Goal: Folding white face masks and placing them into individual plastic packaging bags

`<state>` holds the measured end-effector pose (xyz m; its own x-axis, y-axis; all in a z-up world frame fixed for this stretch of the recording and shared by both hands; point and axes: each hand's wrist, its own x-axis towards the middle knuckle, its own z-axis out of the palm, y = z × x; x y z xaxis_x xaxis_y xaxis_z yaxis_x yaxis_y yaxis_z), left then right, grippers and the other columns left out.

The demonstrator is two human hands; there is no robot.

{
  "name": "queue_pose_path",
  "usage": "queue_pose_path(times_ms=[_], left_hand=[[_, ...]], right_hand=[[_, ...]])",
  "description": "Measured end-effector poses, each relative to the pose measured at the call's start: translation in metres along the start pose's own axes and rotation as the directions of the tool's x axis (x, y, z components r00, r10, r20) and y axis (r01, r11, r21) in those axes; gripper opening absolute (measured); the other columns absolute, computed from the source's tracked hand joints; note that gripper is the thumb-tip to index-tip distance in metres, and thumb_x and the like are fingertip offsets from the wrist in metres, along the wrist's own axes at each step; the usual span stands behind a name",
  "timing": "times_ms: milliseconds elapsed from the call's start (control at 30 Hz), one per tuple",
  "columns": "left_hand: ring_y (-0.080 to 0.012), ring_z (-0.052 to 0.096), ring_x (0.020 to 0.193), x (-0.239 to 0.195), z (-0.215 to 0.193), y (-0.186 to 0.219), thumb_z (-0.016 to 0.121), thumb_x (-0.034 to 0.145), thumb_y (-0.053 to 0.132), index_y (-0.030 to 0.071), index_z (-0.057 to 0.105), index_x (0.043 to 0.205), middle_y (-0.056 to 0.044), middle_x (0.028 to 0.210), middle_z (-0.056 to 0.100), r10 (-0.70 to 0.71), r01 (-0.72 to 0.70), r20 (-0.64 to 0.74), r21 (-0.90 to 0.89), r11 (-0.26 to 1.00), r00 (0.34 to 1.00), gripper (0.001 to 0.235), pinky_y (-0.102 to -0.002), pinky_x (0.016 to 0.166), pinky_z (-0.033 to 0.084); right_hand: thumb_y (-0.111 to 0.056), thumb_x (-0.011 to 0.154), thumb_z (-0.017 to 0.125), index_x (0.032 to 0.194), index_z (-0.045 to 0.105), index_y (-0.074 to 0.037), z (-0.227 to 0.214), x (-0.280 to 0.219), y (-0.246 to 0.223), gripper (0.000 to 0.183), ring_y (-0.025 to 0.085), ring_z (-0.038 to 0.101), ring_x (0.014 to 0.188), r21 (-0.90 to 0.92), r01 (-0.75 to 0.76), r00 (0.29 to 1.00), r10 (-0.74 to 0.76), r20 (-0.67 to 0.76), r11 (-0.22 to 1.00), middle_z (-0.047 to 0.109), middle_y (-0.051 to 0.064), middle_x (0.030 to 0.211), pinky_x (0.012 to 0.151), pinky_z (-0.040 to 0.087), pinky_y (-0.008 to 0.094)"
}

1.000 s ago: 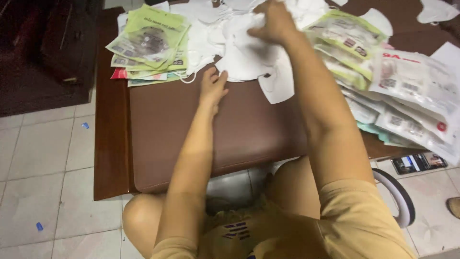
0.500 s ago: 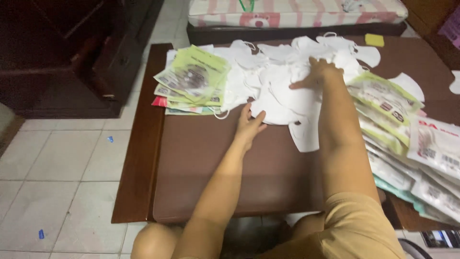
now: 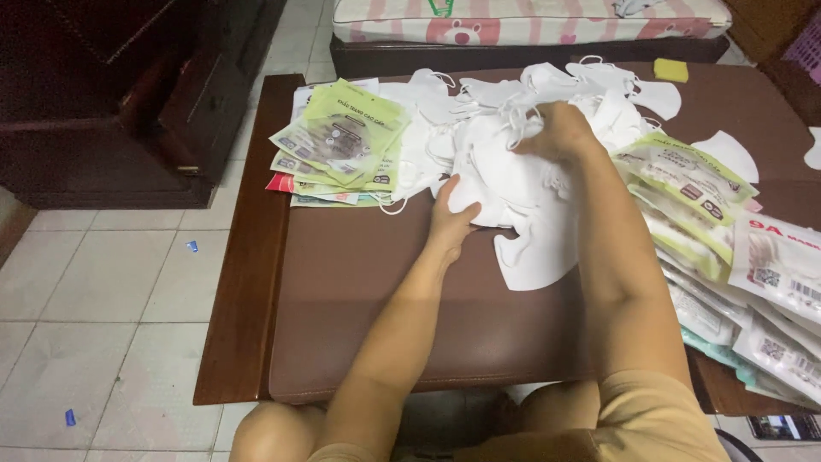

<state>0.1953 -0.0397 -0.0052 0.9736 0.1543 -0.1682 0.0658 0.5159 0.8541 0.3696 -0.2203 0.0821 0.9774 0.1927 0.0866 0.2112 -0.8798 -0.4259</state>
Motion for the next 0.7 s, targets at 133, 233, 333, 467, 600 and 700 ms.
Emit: queue_pose_path(times_ms=[133, 233, 333, 467, 600, 700], left_hand=[[-0.0409, 0.047, 0.132, -0.006, -0.015, 0.004, 0.066, 0.087, -0.005, 0.016, 0.042, 0.154, -0.022, 0.159, 0.03, 0.034, -0.031, 0.039, -0.081, 0.996, 0.999, 0.074, -0.049, 0.093, 0.056], [-0.031, 0.058, 0.121, -0.026, -0.027, 0.016, 0.063, 0.084, -0.004, 0.014, 0.049, 0.15, -0.019, 0.149, 0.05, 0.045, -0.031, 0.083, -0.162, 0.986, 0.996, 0.069, -0.041, 0.09, 0.056], [-0.0288, 0.059, 0.119, -0.049, -0.041, 0.019, 0.064, 0.086, 0.001, 0.013, 0.049, 0.149, -0.018, 0.145, 0.054, 0.033, -0.02, 0.089, -0.144, 0.989, 0.996, 0.067, -0.04, 0.091, 0.055], [-0.0245, 0.06, 0.113, -0.064, -0.054, 0.004, 0.068, 0.085, 0.008, 0.014, 0.047, 0.15, -0.015, 0.141, 0.057, -0.031, 0.025, 0.075, 0.089, 0.996, 0.997, 0.069, -0.037, 0.088, 0.05], [-0.0282, 0.048, 0.137, -0.049, -0.055, -0.027, 0.069, 0.084, 0.012, 0.005, 0.041, 0.15, -0.016, 0.151, 0.048, 0.211, -0.248, 0.133, 0.408, 0.879, 0.968, 0.072, -0.035, 0.112, 0.041], [-0.0334, 0.037, 0.147, -0.055, -0.054, -0.036, 0.069, 0.084, 0.014, 0.006, 0.027, 0.156, -0.02, 0.161, 0.035, 0.327, -0.322, 0.097, 0.567, 0.758, 0.94, 0.084, -0.039, 0.118, 0.033]], right_hand=[[-0.02, 0.067, 0.094, 0.119, 0.075, -0.011, -0.034, -0.049, -0.031, 0.056, 0.031, 0.064, 0.097, 0.199, 0.188, 0.98, -0.169, -0.108, 0.962, 0.071, 0.015, 0.104, 0.084, 0.053, 0.042], [-0.005, 0.066, 0.091, 0.116, 0.074, -0.001, -0.054, -0.088, -0.055, 0.053, 0.02, 0.066, 0.077, 0.345, 0.324, 0.945, -0.28, -0.172, 0.881, 0.072, 0.011, 0.093, 0.074, 0.056, 0.031], [-0.004, 0.068, 0.089, 0.114, 0.074, 0.0, -0.052, -0.114, -0.067, 0.049, 0.018, 0.067, 0.081, 0.433, 0.328, 0.944, -0.286, -0.161, 0.84, 0.074, 0.011, 0.096, 0.078, 0.057, 0.029], [-0.006, 0.066, 0.089, 0.11, 0.075, 0.001, -0.03, -0.131, -0.068, 0.046, 0.02, 0.068, 0.084, 0.399, 0.402, 0.916, -0.368, -0.163, 0.824, 0.075, 0.011, 0.096, 0.08, 0.056, 0.031], [-0.014, 0.068, 0.093, 0.12, 0.073, 0.004, -0.005, -0.113, -0.04, 0.059, 0.026, 0.072, 0.093, 0.235, 0.47, 0.878, -0.421, -0.23, 0.851, 0.077, 0.015, 0.108, 0.087, 0.054, 0.035], [-0.033, 0.073, 0.09, 0.143, 0.064, -0.005, 0.002, -0.122, -0.022, 0.08, 0.038, 0.07, 0.101, -0.215, 0.28, 0.939, -0.314, -0.143, 0.936, 0.073, 0.021, 0.118, 0.088, 0.053, 0.046]])
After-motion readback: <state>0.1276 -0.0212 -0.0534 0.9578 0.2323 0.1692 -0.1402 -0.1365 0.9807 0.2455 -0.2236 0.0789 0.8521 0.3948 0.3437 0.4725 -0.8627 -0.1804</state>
